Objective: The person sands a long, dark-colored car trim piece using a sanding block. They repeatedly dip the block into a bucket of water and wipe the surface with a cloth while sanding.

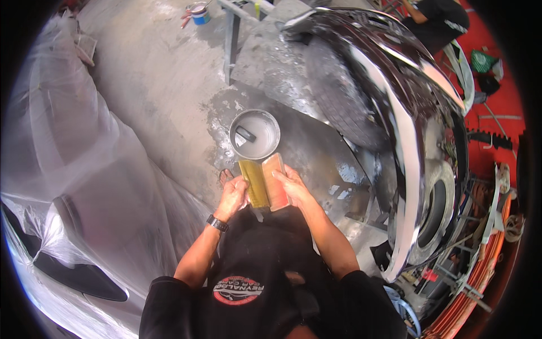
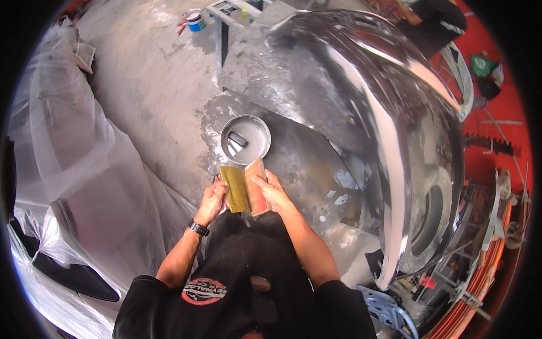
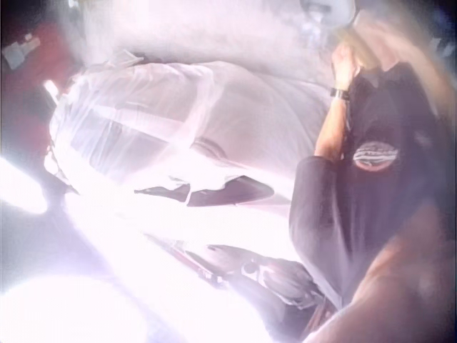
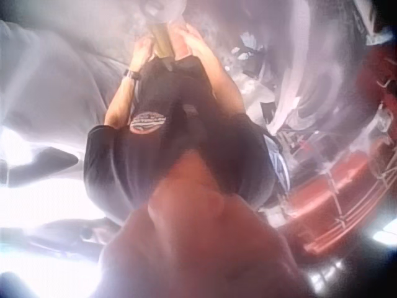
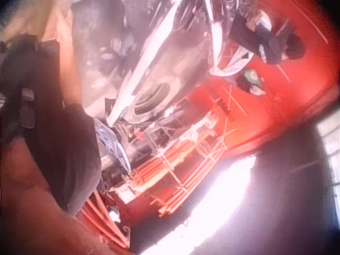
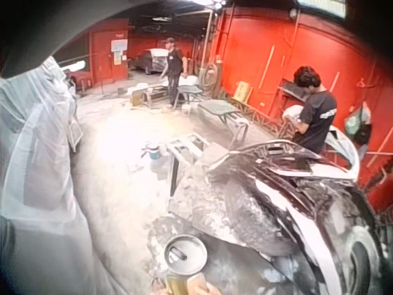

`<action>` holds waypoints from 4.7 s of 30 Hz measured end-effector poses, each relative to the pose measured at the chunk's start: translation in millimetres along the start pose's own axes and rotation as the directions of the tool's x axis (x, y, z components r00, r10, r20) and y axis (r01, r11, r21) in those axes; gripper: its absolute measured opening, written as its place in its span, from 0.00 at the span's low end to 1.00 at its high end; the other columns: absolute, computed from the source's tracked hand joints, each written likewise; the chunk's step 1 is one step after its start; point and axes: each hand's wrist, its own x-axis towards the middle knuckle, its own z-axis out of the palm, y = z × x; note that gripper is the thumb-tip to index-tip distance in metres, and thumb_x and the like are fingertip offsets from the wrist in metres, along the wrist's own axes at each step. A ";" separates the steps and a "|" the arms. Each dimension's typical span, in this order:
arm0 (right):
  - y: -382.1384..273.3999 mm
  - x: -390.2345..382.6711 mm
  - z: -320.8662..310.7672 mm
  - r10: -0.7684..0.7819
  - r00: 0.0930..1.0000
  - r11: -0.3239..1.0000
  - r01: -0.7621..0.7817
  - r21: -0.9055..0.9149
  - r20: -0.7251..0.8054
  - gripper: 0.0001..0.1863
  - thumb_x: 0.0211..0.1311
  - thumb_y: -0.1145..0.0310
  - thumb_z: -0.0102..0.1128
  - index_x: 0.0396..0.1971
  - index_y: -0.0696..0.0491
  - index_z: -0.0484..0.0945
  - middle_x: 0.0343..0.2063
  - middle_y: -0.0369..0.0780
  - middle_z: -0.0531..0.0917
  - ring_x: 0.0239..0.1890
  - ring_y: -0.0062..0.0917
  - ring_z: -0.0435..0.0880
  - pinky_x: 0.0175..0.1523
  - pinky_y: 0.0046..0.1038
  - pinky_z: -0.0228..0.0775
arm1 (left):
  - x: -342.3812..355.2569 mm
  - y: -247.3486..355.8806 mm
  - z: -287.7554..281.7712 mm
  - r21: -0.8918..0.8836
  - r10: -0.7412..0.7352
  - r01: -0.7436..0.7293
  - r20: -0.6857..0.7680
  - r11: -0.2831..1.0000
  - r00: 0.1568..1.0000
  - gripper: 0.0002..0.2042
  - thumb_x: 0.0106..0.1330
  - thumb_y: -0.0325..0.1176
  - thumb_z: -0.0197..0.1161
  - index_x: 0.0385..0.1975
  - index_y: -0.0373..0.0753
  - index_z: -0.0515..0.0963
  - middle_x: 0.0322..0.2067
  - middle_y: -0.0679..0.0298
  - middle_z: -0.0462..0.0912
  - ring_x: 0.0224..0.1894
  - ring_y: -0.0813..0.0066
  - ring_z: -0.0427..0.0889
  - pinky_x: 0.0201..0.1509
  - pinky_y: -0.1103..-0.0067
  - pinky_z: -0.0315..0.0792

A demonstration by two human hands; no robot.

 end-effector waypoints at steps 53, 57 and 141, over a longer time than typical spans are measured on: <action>-26.4 223.4 52.0 -0.515 0.857 0.648 0.379 -0.660 -0.013 0.41 0.70 0.63 0.73 0.77 0.59 0.64 0.69 0.52 0.78 0.71 0.36 0.77 0.73 0.34 0.69 | 229.8 32.5 -65.7 0.271 -0.019 0.005 0.051 0.963 0.999 0.09 0.74 0.34 0.61 0.39 0.34 0.83 0.18 0.66 0.82 0.16 0.77 0.81 0.21 0.77 0.73; -81.9 130.0 112.4 -0.489 0.862 0.822 0.406 -0.400 -0.130 0.38 0.71 0.63 0.72 0.76 0.57 0.66 0.63 0.49 0.81 0.62 0.30 0.82 0.66 0.30 0.74 | 172.2 63.1 -62.4 -0.311 0.031 -0.012 0.058 0.950 0.998 0.13 0.81 0.38 0.56 0.44 0.34 0.82 0.28 0.63 0.87 0.26 0.76 0.86 0.29 0.78 0.79; -99.9 -316.5 -335.3 -0.791 0.560 0.361 0.754 -0.549 0.249 0.35 0.64 0.71 0.76 0.71 0.54 0.75 0.54 0.48 0.84 0.54 0.41 0.87 0.61 0.38 0.77 | -7.8 124.2 450.5 0.233 0.906 -0.884 -0.230 0.406 0.355 0.14 0.78 0.36 0.69 0.46 0.29 0.76 0.28 0.48 0.91 0.29 0.69 0.92 0.25 0.84 0.77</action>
